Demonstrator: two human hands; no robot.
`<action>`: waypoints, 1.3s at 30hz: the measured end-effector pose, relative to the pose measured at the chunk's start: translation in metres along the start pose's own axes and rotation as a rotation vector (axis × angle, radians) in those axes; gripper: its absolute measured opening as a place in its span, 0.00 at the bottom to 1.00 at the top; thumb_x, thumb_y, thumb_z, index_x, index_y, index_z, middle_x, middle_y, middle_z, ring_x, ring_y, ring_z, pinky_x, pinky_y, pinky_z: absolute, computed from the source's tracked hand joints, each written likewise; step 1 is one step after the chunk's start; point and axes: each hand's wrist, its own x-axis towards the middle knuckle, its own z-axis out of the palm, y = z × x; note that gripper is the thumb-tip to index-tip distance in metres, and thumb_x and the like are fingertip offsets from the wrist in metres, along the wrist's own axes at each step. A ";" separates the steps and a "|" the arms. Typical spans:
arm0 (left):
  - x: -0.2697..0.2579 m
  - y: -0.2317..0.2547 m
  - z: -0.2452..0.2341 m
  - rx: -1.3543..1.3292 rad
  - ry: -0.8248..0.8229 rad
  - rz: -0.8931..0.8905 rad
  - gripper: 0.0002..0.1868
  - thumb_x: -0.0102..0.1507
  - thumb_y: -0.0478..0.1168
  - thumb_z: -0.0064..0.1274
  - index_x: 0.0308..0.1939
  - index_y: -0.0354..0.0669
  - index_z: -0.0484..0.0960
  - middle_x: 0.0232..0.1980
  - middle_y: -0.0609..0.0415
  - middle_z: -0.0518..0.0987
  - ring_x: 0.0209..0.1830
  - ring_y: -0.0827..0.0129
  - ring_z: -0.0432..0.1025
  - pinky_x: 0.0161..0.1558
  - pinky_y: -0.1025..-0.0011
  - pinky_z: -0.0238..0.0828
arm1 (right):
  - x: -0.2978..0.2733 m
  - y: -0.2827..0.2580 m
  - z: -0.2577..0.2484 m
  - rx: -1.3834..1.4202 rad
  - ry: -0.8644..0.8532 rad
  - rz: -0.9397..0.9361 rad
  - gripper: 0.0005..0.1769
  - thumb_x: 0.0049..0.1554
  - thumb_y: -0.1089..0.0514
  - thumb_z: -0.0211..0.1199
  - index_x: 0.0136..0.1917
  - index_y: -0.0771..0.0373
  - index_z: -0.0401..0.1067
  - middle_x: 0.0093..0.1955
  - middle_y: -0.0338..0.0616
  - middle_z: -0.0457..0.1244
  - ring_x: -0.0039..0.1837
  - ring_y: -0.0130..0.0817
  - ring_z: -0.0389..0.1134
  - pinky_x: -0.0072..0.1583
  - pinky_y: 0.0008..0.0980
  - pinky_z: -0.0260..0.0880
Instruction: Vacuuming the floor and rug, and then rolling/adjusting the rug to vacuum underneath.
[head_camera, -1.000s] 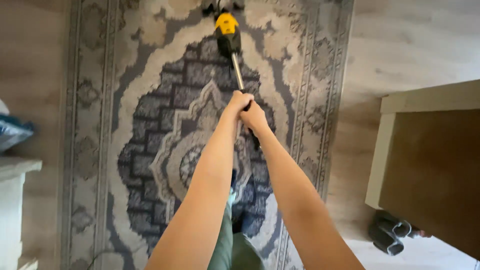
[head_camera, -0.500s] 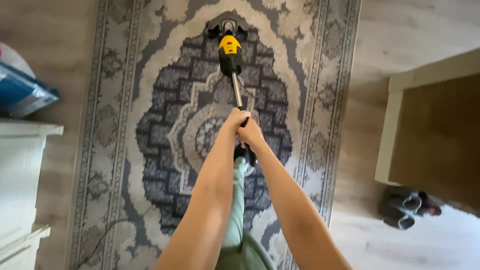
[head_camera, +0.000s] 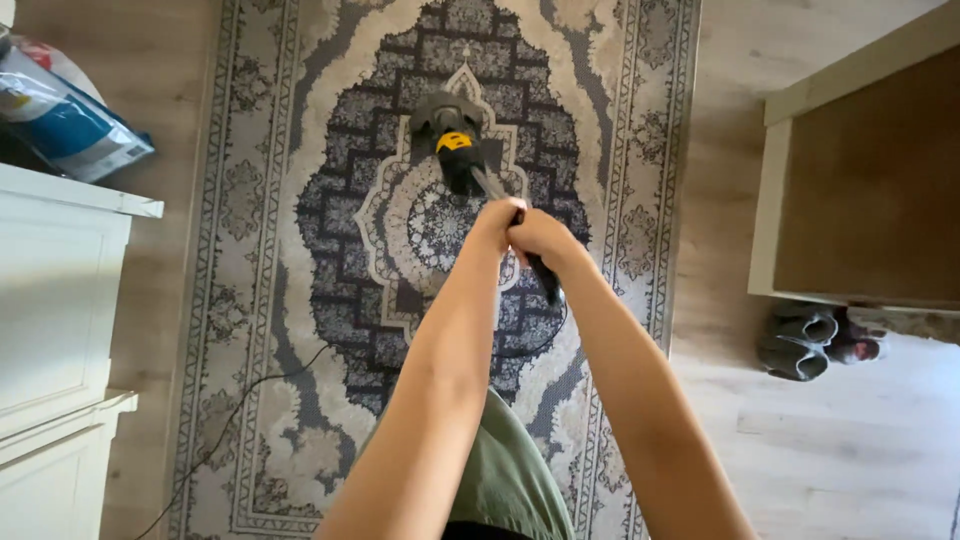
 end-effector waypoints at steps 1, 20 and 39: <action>-0.007 -0.005 -0.006 0.021 -0.012 -0.038 0.06 0.51 0.34 0.57 0.28 0.34 0.81 0.27 0.48 0.78 0.25 0.60 0.73 0.27 0.60 0.71 | -0.002 0.005 0.001 0.080 -0.056 -0.045 0.07 0.49 0.62 0.60 0.35 0.70 0.73 0.29 0.50 0.65 0.29 0.38 0.66 0.33 0.38 0.66; -0.017 0.012 -0.040 0.609 0.012 -0.234 0.14 0.64 0.40 0.49 0.32 0.31 0.82 0.30 0.45 0.83 0.28 0.58 0.79 0.33 0.60 0.75 | -0.028 0.018 0.094 -0.272 0.331 -0.132 0.28 0.64 0.46 0.49 0.70 0.64 0.52 0.49 0.71 0.67 0.50 0.73 0.69 0.51 0.63 0.71; 0.099 0.175 -0.073 0.269 0.011 -0.188 0.26 0.71 0.56 0.40 0.38 0.34 0.77 0.33 0.43 0.80 0.30 0.54 0.75 0.35 0.53 0.73 | 0.135 -0.111 0.076 -0.149 0.327 -0.135 0.25 0.61 0.48 0.52 0.67 0.61 0.54 0.57 0.70 0.65 0.57 0.70 0.68 0.57 0.61 0.69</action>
